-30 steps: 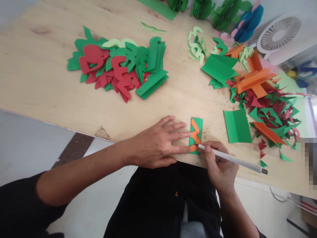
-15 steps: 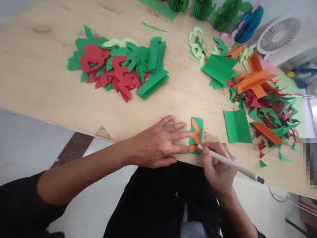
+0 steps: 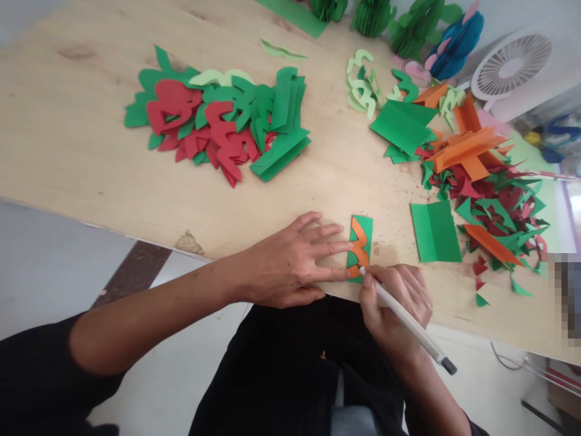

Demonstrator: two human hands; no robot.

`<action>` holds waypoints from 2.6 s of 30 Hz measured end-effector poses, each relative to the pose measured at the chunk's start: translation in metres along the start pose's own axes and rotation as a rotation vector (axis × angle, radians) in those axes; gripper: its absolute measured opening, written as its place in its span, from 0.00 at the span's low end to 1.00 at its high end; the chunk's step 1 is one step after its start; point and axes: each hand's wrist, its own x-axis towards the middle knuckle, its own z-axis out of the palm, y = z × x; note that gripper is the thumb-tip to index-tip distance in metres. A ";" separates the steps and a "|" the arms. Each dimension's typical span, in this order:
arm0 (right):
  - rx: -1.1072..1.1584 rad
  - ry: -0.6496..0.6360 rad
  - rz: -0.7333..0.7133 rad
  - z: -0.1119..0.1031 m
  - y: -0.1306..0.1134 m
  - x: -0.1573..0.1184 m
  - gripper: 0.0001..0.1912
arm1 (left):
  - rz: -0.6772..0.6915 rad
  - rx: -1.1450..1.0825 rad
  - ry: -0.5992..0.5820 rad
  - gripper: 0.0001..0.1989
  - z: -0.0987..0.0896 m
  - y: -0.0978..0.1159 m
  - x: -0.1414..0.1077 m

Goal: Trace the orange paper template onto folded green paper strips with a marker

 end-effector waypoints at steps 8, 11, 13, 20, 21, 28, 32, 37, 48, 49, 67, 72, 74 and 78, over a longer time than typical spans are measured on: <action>0.014 0.043 0.005 0.003 0.002 -0.001 0.06 | -0.009 0.010 -0.017 0.26 -0.001 0.000 0.000; 0.039 0.048 0.014 0.003 0.003 0.000 0.06 | -0.002 0.011 -0.015 0.26 -0.001 0.000 0.000; 0.061 0.045 0.028 0.003 0.004 0.000 0.06 | -0.009 0.010 -0.003 0.26 0.000 0.001 0.000; 0.094 0.054 0.058 0.007 0.004 0.002 0.06 | -0.025 -0.014 0.032 0.25 0.001 0.003 0.000; 0.096 0.055 0.058 0.007 0.004 0.002 0.06 | -0.027 -0.016 0.035 0.25 0.001 0.003 0.000; 0.099 0.054 0.042 0.011 0.002 0.006 0.05 | -0.001 -0.036 0.055 0.26 0.001 0.001 -0.001; 0.102 0.063 0.019 0.013 0.000 0.010 0.05 | -0.031 -0.036 0.072 0.25 0.002 0.003 -0.001; 0.172 0.071 0.073 0.008 0.001 0.007 0.04 | 0.010 -0.027 0.054 0.26 -0.001 0.001 0.000; 0.227 0.089 0.124 0.005 0.018 -0.025 0.13 | 0.021 -0.040 0.058 0.23 0.000 0.000 -0.001; 0.227 0.094 0.117 0.006 0.018 -0.026 0.13 | 0.016 -0.055 0.067 0.23 -0.001 0.000 -0.001; 0.180 0.154 0.071 0.020 0.021 -0.032 0.13 | -0.618 0.032 0.201 0.03 0.006 0.034 0.066; 0.191 0.163 0.108 0.022 0.023 -0.035 0.12 | -0.746 -0.062 0.236 0.03 0.009 0.041 0.068; 0.193 0.167 0.125 0.023 0.023 -0.036 0.12 | -0.753 -0.080 0.271 0.04 0.012 0.043 0.067; 0.228 0.180 0.171 0.025 0.023 -0.033 0.11 | -0.751 -0.063 0.333 0.07 0.022 0.044 0.063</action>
